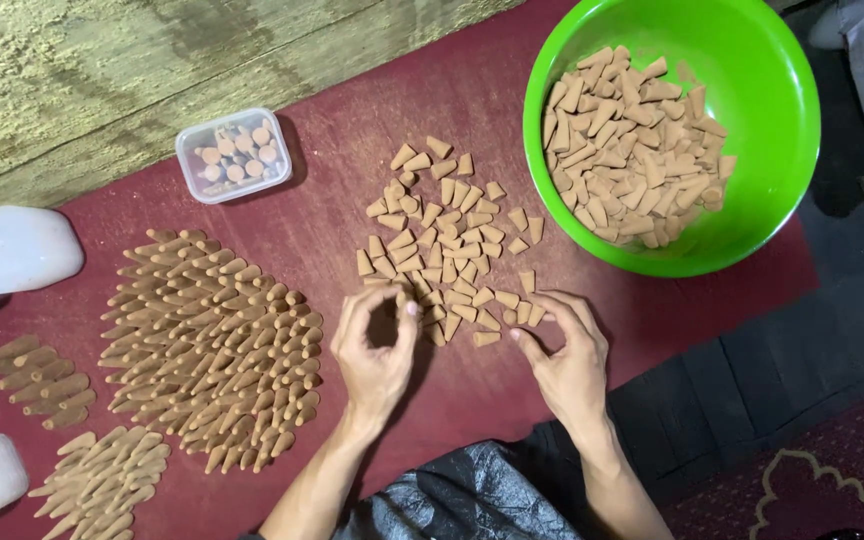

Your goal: Sorting and arranging incense cones into organized piles on a work surface

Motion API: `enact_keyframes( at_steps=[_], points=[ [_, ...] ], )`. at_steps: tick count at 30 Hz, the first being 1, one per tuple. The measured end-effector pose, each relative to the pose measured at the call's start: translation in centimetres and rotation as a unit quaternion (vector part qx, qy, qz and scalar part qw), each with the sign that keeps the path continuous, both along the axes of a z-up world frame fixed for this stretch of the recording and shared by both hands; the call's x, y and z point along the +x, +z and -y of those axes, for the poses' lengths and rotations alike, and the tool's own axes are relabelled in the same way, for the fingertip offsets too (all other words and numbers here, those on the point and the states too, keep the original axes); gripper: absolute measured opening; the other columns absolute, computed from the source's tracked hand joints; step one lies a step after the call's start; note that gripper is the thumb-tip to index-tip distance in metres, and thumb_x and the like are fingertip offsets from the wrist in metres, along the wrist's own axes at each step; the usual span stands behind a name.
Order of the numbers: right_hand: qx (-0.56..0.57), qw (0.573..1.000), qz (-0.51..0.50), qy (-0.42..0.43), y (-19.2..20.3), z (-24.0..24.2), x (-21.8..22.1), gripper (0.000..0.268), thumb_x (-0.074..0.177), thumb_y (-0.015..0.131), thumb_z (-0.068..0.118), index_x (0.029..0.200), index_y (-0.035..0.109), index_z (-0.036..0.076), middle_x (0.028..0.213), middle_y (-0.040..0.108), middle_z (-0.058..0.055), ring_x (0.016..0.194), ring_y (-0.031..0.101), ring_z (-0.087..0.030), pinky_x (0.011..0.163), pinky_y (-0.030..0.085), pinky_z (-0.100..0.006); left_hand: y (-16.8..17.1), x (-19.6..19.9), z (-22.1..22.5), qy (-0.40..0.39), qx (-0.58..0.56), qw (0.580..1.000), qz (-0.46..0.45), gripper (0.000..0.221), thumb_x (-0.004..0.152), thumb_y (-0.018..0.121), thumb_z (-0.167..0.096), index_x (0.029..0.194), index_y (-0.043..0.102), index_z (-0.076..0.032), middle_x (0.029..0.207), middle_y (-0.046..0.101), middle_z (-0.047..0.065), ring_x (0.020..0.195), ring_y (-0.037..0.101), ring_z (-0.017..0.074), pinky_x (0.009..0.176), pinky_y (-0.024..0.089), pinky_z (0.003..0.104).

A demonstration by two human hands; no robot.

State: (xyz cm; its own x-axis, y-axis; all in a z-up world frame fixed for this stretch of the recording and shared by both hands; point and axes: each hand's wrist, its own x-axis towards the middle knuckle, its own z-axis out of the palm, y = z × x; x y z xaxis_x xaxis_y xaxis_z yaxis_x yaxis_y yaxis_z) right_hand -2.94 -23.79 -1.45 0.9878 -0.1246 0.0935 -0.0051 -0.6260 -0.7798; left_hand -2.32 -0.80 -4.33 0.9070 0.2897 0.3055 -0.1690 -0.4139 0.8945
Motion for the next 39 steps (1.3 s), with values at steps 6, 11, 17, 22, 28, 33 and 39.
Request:
enact_keyframes(
  at_steps=[6, 11, 17, 22, 28, 33, 39],
  points=[
    [-0.067, 0.996, 0.058, 0.024, 1.6, -0.8, 0.1, 0.039, 0.074, 0.092, 0.017, 0.109, 0.077, 0.011, 0.114, 0.070, -0.010, 0.111, 0.067, -0.033, 0.098, 0.054, -0.043, -0.7, -2.7, 0.5, 0.020, 0.004, 1.000, -0.012, 0.022, 0.085, 0.081, -0.010, 0.105, 0.073, -0.006, 0.099, 0.076, 0.011, 0.093, 0.074, 0.0329, 0.082, 0.058, 0.045],
    [-0.088, 0.990, 0.100, 0.051, 1.6, -2.2, 1.2, 0.029, 0.082, 0.087, 0.021, 0.108, 0.078, 0.012, 0.106, 0.070, -0.010, 0.106, 0.069, -0.032, 0.095, 0.054, -0.043, 0.2, -2.7, 0.8, 0.038, -0.001, 0.999, 0.010, 0.020, 0.086, 0.079, -0.005, 0.105, 0.071, -0.003, 0.099, 0.074, 0.013, 0.090, 0.073, 0.0344, 0.079, 0.058, 0.045],
    [-0.095, 0.981, 0.123, 0.112, 0.2, -3.5, 3.1, 0.023, 0.087, 0.082, 0.024, 0.107, 0.077, 0.013, 0.104, 0.070, -0.007, 0.107, 0.068, -0.030, 0.095, 0.050, -0.042, 0.0, -2.7, 0.9, 0.055, -0.006, 0.998, -0.002, 0.020, 0.089, 0.076, -0.008, 0.108, 0.069, -0.004, 0.101, 0.073, 0.013, 0.088, 0.072, 0.0324, 0.076, 0.057, 0.044],
    [-0.107, 0.982, 0.093, 0.128, -0.6, -3.9, 4.9, 0.025, 0.092, 0.079, 0.028, 0.112, 0.074, 0.014, 0.104, 0.069, -0.007, 0.104, 0.065, -0.031, 0.092, 0.048, -0.043, 0.0, -2.8, 0.8, 0.075, -0.015, 0.997, -0.017, 0.019, 0.092, 0.073, -0.011, 0.109, 0.068, -0.004, 0.103, 0.072, 0.012, 0.084, 0.070, 0.0289, 0.077, 0.056, 0.042],
    [-0.128, 0.978, 0.086, 0.137, 0.3, -5.0, 6.7, 0.024, 0.097, 0.072, 0.015, 0.118, 0.073, 0.004, 0.106, 0.064, -0.019, 0.100, 0.062, -0.044, 0.085, 0.050, -0.051, -0.2, -2.9, 0.7, 0.075, -0.026, 0.996, -0.027, 0.016, 0.097, 0.068, -0.012, 0.111, 0.066, -0.004, 0.103, 0.071, 0.015, 0.083, 0.069, 0.0313, 0.075, 0.055, 0.045],
    [-0.149, 0.974, 0.079, 0.148, 0.3, -5.5, 6.5, 0.022, 0.104, 0.060, 0.022, 0.119, 0.070, 0.008, 0.120, 0.059, -0.013, 0.109, 0.055, -0.033, 0.098, 0.047, -0.045, 0.5, -3.0, 1.0, 0.067, -0.029, 0.997, -0.031, 0.019, 0.100, 0.061, -0.012, 0.114, 0.062, 0.000, 0.109, 0.069, 0.014, 0.105, 0.066, 0.0277, 0.096, 0.055, 0.039],
    [-0.199, 0.968, 0.054, 0.142, 0.1, -5.0, 5.9, 0.021, 0.098, 0.065, 0.026, 0.112, 0.068, 0.010, 0.120, 0.068, -0.008, 0.117, 0.057, -0.037, 0.098, 0.044, -0.048, 0.4, -2.9, 0.9, 0.062, -0.029, 0.997, -0.037, 0.018, 0.100, 0.061, -0.012, 0.114, 0.061, -0.001, 0.108, 0.068, 0.014, 0.103, 0.066, 0.0270, 0.094, 0.054, 0.037]
  ],
)
